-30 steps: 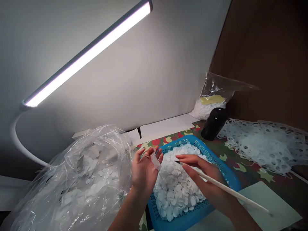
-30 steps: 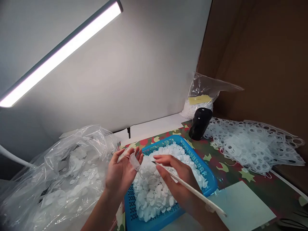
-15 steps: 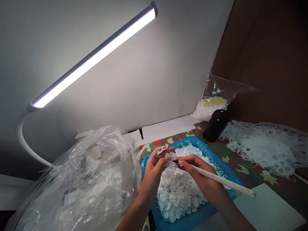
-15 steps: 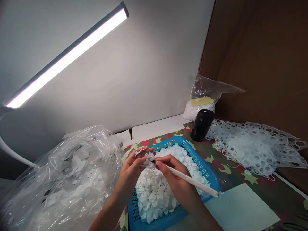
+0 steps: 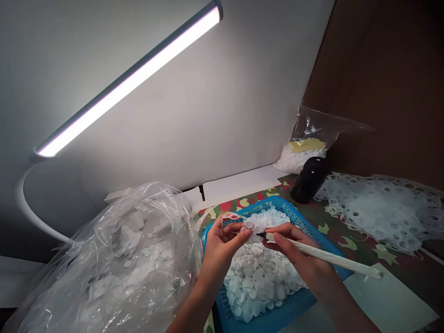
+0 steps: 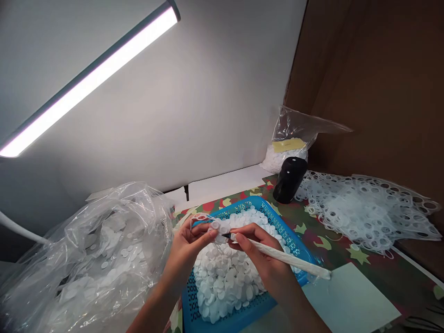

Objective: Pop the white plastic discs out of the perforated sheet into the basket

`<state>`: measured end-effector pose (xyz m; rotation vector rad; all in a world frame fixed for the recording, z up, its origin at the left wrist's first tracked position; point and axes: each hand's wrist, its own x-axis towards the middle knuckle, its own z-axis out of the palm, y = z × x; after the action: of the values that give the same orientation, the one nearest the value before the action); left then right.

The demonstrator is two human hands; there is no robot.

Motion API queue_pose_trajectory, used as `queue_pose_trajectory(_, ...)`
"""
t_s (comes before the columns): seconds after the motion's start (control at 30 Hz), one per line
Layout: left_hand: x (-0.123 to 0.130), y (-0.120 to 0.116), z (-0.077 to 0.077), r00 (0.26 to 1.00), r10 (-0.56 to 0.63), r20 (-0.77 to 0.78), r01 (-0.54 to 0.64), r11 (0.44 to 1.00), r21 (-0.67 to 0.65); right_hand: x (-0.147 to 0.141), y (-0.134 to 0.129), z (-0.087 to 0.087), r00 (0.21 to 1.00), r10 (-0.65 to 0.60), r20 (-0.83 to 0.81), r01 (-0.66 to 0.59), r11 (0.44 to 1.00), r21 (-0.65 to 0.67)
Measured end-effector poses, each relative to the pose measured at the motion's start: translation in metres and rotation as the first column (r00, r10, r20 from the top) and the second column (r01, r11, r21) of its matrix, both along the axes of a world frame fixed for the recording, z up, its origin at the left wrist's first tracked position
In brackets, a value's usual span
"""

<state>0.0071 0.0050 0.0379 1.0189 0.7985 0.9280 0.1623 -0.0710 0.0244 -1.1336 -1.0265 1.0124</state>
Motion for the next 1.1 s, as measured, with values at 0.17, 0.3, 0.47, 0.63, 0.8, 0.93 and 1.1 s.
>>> queue_pose_trajectory(0.17,-0.003,-0.006,0.006,0.999,0.014,-0.033,-0.011,0.994,0.109,-0.001,-0.007,0.004,0.958,-0.139,0.25,0.107,0.985,0.135)
queue_pose_trajectory(0.3,-0.004,-0.009,0.006,0.994,0.026,-0.105,-0.005,0.981,0.194,0.002,-0.013,0.007,0.722,-0.396,0.568,0.121,0.88,0.46)
queue_pose_trajectory(0.47,-0.003,-0.013,0.005,0.989,0.024,-0.146,0.011,0.971,0.238,0.008,-0.011,0.009,0.615,-0.295,0.731,-0.15,0.866,0.477)
queue_pose_trajectory(0.63,-0.003,-0.015,0.005,0.983,0.031,-0.181,0.019,0.964,0.266,0.01,-0.009,0.008,0.619,-0.217,0.755,-0.19,0.891,0.412)
queue_pose_trajectory(0.8,-0.003,-0.015,0.004,0.975,0.019,-0.221,0.048,0.956,0.291,0.012,-0.006,0.006,0.567,-0.222,0.793,-0.282,0.853,0.44)
queue_pose_trajectory(0.93,-0.004,-0.014,0.003,0.966,0.005,-0.26,0.078,0.948,0.309,0.012,-0.003,0.002,0.431,-0.297,0.852,-0.329,0.827,0.455)
queue_pose_trajectory(1.1,-0.003,-0.013,0.002,0.944,-0.011,-0.329,0.123,0.939,0.321,0.011,-0.002,-0.01,0.43,-0.263,0.864,-0.334,0.842,0.423)
